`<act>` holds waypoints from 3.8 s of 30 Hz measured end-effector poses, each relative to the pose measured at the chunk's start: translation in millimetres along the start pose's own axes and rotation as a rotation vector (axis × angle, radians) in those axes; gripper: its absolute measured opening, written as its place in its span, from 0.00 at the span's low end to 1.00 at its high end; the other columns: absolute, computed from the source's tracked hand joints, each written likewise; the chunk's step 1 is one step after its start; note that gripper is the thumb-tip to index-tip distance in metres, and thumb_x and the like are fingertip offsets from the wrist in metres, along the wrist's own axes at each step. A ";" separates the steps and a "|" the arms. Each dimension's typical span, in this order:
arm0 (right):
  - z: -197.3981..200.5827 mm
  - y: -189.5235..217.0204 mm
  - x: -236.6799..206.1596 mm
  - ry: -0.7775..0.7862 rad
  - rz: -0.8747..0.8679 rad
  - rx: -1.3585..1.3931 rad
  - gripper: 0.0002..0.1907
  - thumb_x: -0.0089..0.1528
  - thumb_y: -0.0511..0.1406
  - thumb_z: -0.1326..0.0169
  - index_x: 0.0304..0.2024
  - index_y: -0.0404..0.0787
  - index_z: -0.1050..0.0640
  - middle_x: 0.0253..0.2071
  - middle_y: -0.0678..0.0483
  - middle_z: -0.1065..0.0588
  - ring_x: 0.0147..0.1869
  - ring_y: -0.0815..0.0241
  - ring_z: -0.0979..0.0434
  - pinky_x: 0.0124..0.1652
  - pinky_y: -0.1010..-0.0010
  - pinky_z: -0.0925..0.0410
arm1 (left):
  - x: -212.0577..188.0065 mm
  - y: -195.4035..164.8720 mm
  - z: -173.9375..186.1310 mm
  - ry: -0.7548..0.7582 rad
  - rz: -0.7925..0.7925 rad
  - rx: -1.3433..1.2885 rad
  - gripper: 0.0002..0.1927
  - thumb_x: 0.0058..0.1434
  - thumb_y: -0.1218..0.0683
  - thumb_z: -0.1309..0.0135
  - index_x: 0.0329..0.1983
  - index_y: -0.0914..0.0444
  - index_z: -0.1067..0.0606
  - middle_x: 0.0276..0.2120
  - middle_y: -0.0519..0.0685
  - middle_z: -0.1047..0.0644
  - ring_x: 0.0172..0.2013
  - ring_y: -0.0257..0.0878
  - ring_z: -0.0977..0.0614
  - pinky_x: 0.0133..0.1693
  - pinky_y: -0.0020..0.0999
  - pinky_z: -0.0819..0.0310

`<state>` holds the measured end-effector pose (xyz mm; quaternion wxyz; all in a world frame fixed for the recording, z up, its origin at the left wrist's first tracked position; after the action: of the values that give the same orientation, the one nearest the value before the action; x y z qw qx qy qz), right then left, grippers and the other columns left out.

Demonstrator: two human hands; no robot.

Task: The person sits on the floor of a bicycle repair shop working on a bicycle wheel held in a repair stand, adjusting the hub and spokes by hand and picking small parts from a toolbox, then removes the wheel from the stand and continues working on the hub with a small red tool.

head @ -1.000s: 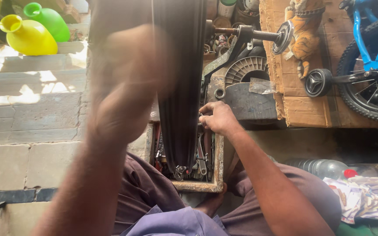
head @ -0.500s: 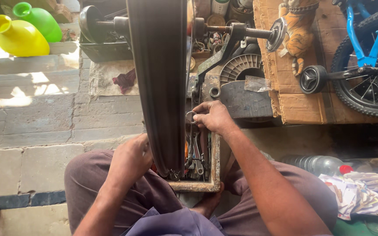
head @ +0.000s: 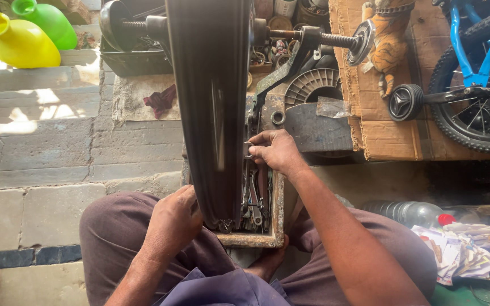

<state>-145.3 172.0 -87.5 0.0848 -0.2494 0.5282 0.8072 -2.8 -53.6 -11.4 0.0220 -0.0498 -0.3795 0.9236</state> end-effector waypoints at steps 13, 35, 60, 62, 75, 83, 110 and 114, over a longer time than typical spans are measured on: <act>1.4 11.7 -7.9 -0.006 -0.001 -0.047 0.12 0.59 0.29 0.38 0.46 0.36 0.16 0.37 0.52 0.17 0.37 0.67 0.17 0.37 0.76 0.21 | -4.8 -13.1 -1.9 -0.061 -0.120 0.006 0.06 0.54 0.61 0.43 0.34 0.64 0.27 0.31 0.54 0.21 0.36 0.54 0.18 0.38 0.48 0.23; 0.9 6.9 -9.7 -0.013 -0.015 -0.052 0.12 0.59 0.30 0.38 0.46 0.37 0.17 0.37 0.53 0.17 0.36 0.67 0.17 0.37 0.76 0.21 | -13.0 -32.3 1.1 -0.145 -0.355 0.115 0.06 0.47 0.66 0.45 0.27 0.63 0.27 0.27 0.52 0.24 0.31 0.50 0.19 0.34 0.45 0.25; 0.0 4.8 -7.2 -0.007 -0.030 -0.034 0.13 0.59 0.29 0.38 0.47 0.37 0.17 0.37 0.52 0.17 0.37 0.66 0.16 0.37 0.75 0.21 | -16.9 -39.0 8.5 -0.196 -0.416 0.090 0.07 0.48 0.64 0.42 0.28 0.61 0.28 0.27 0.49 0.26 0.31 0.49 0.21 0.33 0.45 0.25; 0.0 3.4 -5.9 -0.008 -0.033 -0.030 0.13 0.59 0.29 0.38 0.47 0.37 0.17 0.37 0.52 0.17 0.37 0.66 0.16 0.37 0.75 0.21 | -17.1 -39.6 8.8 -0.202 -0.421 0.093 0.08 0.48 0.64 0.42 0.27 0.61 0.28 0.27 0.49 0.26 0.31 0.49 0.20 0.33 0.44 0.25; 0.9 4.7 -6.0 -0.007 -0.010 -0.030 0.12 0.59 0.29 0.38 0.46 0.36 0.17 0.37 0.51 0.17 0.37 0.65 0.16 0.37 0.75 0.21 | -17.4 -44.3 9.6 -0.224 -0.426 0.062 0.06 0.50 0.63 0.40 0.29 0.61 0.26 0.27 0.48 0.25 0.31 0.47 0.20 0.33 0.43 0.25; 2.4 1.4 -3.3 -0.008 0.005 -0.012 0.12 0.59 0.29 0.38 0.46 0.36 0.17 0.37 0.51 0.17 0.37 0.66 0.16 0.37 0.75 0.20 | -16.7 -46.7 6.1 -0.214 -0.438 0.114 0.06 0.50 0.63 0.39 0.27 0.61 0.25 0.27 0.48 0.25 0.31 0.46 0.19 0.33 0.42 0.24; 2.6 2.6 -3.7 -0.011 0.004 -0.047 0.12 0.59 0.29 0.39 0.46 0.37 0.17 0.38 0.51 0.17 0.38 0.65 0.15 0.37 0.76 0.20 | -18.0 -38.5 3.0 -0.205 -0.363 -0.042 0.06 0.51 0.60 0.38 0.30 0.62 0.24 0.29 0.51 0.23 0.33 0.50 0.18 0.34 0.43 0.24; 2.8 3.3 -5.7 -0.014 -0.008 -0.026 0.13 0.59 0.29 0.38 0.46 0.37 0.17 0.38 0.51 0.17 0.38 0.65 0.15 0.37 0.75 0.20 | -17.8 -37.6 2.3 -0.232 -0.435 -0.058 0.08 0.46 0.63 0.40 0.30 0.61 0.24 0.30 0.51 0.22 0.34 0.52 0.19 0.37 0.44 0.24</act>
<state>-142.7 173.8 -81.2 0.0885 -0.2467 0.5161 0.8155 14.7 -29.8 18.0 0.1752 0.1390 -0.4076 0.8854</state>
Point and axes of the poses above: each hand's wrist, its own x-axis towards the middle knuckle, its own z-axis out of the back of the hand, y = z × x, the point moved 4 cm from there along x, towards the middle knuckle
